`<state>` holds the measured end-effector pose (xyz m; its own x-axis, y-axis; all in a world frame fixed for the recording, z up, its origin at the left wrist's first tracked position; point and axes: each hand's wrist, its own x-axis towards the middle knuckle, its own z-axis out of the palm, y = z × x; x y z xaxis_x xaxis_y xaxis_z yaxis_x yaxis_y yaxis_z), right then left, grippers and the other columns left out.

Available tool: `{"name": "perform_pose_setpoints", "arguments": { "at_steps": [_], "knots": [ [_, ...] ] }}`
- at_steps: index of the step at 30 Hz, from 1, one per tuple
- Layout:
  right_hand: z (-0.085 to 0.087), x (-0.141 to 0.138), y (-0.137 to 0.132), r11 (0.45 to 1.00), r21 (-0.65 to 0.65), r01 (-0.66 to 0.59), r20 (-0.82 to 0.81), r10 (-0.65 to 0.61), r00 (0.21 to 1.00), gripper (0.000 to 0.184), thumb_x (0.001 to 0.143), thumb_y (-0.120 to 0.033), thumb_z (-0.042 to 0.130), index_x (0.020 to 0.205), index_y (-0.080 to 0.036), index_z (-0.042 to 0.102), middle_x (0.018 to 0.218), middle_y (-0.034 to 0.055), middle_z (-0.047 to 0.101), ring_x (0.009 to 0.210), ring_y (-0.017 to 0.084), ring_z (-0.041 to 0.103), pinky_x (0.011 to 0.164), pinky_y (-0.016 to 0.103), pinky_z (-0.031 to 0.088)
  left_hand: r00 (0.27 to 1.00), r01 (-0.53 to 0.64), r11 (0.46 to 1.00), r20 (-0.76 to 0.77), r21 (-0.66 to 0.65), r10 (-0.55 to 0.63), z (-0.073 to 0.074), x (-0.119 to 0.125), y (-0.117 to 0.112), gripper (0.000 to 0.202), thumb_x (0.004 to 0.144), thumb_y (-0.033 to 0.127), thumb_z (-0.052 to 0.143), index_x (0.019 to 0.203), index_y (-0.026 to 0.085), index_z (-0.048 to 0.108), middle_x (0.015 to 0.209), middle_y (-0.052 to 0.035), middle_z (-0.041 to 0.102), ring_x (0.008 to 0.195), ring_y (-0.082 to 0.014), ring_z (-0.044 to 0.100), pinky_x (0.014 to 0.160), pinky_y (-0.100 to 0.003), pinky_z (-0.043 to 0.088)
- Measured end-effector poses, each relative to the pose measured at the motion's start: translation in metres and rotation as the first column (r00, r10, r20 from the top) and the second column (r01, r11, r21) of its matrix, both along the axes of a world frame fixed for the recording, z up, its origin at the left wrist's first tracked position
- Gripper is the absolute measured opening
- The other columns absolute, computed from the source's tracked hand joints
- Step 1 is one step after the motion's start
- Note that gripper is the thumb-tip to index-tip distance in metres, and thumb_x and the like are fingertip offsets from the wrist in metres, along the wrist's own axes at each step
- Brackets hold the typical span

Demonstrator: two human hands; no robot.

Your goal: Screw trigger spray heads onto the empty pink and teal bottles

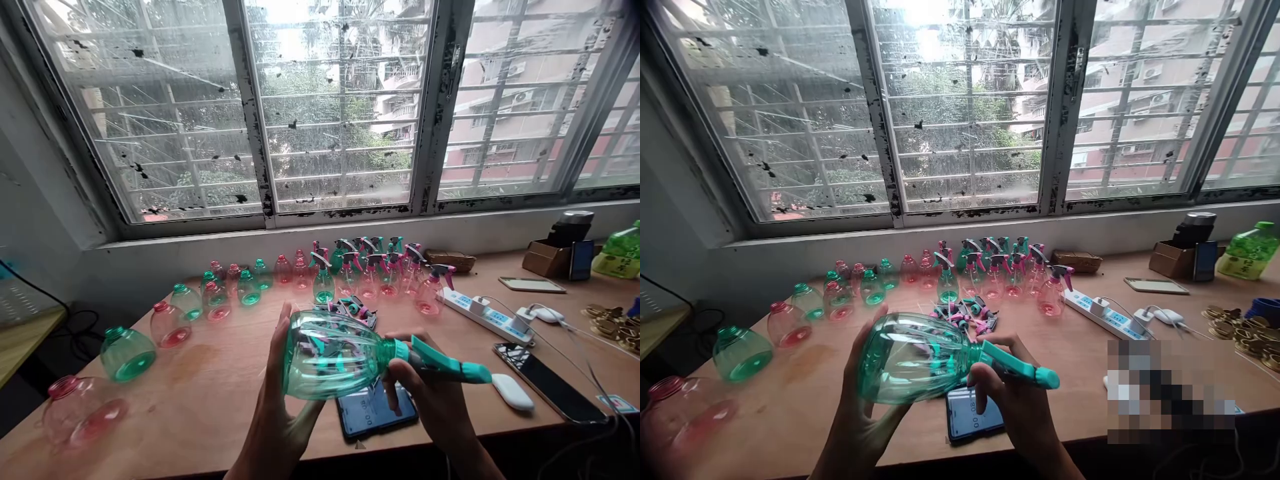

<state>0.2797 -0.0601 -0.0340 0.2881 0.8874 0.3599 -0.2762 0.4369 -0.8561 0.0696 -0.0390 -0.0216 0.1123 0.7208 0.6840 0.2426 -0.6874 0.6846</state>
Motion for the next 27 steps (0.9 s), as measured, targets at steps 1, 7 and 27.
{"name": "perform_pose_setpoints", "arguments": {
  "at_steps": [1,7,27],
  "knots": [
    [-0.001,-0.001,0.000,1.000,0.003,-0.003,-0.002,0.003,1.000,0.040,0.092,-0.055,0.092,0.105,-0.024,0.071,0.054,-0.0080,0.072,0.041,0.012,0.062,0.051,0.024,0.050,1.000,0.005,1.000,0.013,-0.015,-0.005,-0.001,0.000,-0.001,0.088,0.103,0.045,0.076,0.173,0.051,0.024,0.186,-0.0052,0.030,0.171,-0.0382,0.031,0.136,-0.062,0.035],
    [-0.002,-0.003,0.000,1.000,0.009,0.004,0.008,-0.004,1.000,0.041,0.092,-0.055,0.092,0.107,-0.023,0.071,0.052,-0.0085,0.070,0.042,0.013,0.061,0.052,0.025,0.049,0.998,0.042,0.985,0.047,-0.167,-0.034,-0.004,-0.004,0.000,0.106,0.092,0.063,0.081,0.177,0.037,0.024,0.181,-0.0126,0.040,0.164,-0.0447,0.042,0.131,-0.060,0.044],
    [0.001,0.000,0.001,0.986,-0.038,-0.161,-0.049,0.159,0.986,0.046,0.088,-0.059,0.093,0.102,-0.022,0.071,0.053,-0.0080,0.068,0.039,0.013,0.061,0.049,0.024,0.043,0.990,0.136,0.981,-0.050,0.137,-0.130,0.000,-0.014,0.006,0.086,0.107,0.039,0.071,0.172,0.060,0.019,0.187,-0.0041,0.023,0.168,-0.0380,0.038,0.128,-0.064,0.049]
  ]
}}
